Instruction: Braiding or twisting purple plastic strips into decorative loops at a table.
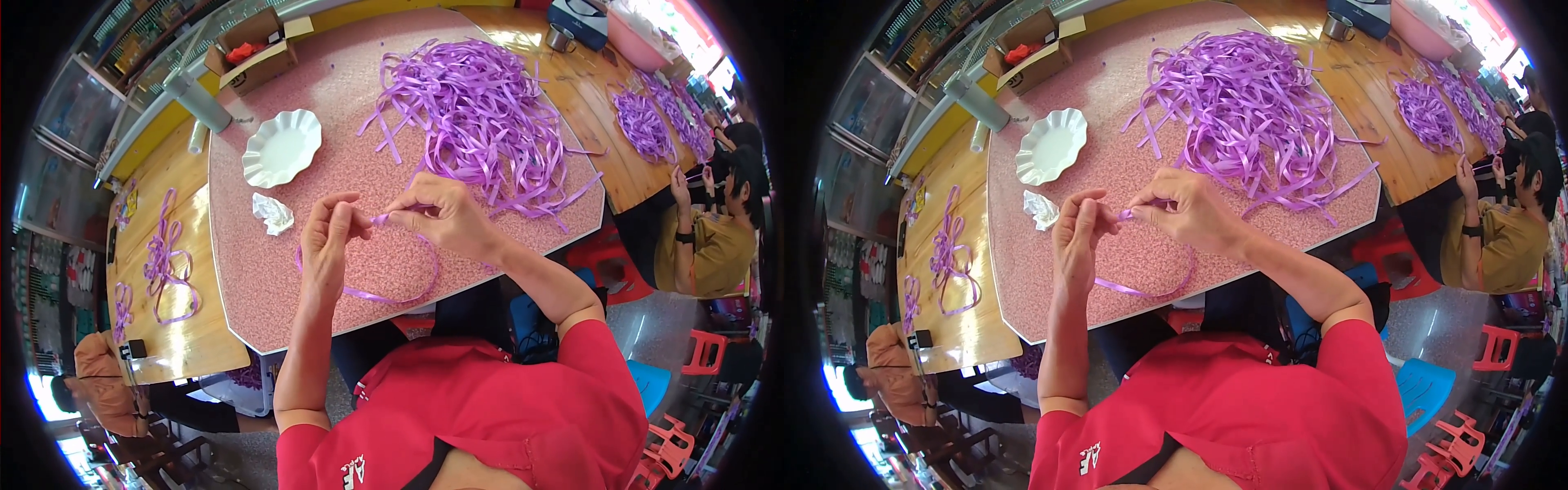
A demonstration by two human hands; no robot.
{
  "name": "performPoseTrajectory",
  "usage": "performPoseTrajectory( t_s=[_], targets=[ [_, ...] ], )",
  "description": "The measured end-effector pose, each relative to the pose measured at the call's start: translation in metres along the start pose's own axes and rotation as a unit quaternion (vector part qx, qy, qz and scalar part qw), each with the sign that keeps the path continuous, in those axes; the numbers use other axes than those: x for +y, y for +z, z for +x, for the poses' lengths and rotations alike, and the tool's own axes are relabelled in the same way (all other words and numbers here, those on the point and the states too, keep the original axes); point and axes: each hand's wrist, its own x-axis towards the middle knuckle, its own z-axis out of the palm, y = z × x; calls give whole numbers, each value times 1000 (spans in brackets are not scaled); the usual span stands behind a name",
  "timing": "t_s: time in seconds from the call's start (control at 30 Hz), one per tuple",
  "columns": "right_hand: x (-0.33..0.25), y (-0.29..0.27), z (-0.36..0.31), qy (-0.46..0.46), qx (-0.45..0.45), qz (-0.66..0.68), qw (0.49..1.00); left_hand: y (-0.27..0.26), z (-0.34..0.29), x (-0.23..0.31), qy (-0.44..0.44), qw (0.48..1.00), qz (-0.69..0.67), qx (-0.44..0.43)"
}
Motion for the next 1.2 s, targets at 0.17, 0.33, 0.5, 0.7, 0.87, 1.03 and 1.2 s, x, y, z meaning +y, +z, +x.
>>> performPoseTrajectory(
  t_s=[0.17, 0.33, 0.5, 0.7, 0.87, 1.03, 1.2],
  targets=[
    [-6, -3, -2, -19, 10, 5, 1000, 10, 3, -7, 8, 998, 55, -11],
    [-6, -4, -5, -39, 16, 13, 999, 23, 6, -8, -45, 988, 120, -88],
    [-4, -9, -8, -75, 30, -32, 996, 36, 0, -4, -13, 991, 119, -59],
    [-2, -12, -7, -102, 51, -36, 993, 34, -3, -6, 27, 988, 134, -77],
    [-5, -22, -9, -13, 1, 13, 1000, 26, -6, -8, -23, 993, 65, -97],
    [-7, -25, -10, 66, -16, 97, 993, 24, -7, -4, -66, 993, 24, -98],
    [-4, -24, -9, 156, 7, 252, 955, 31, -9, -1, -71, 995, -38, -63]
  ],
)
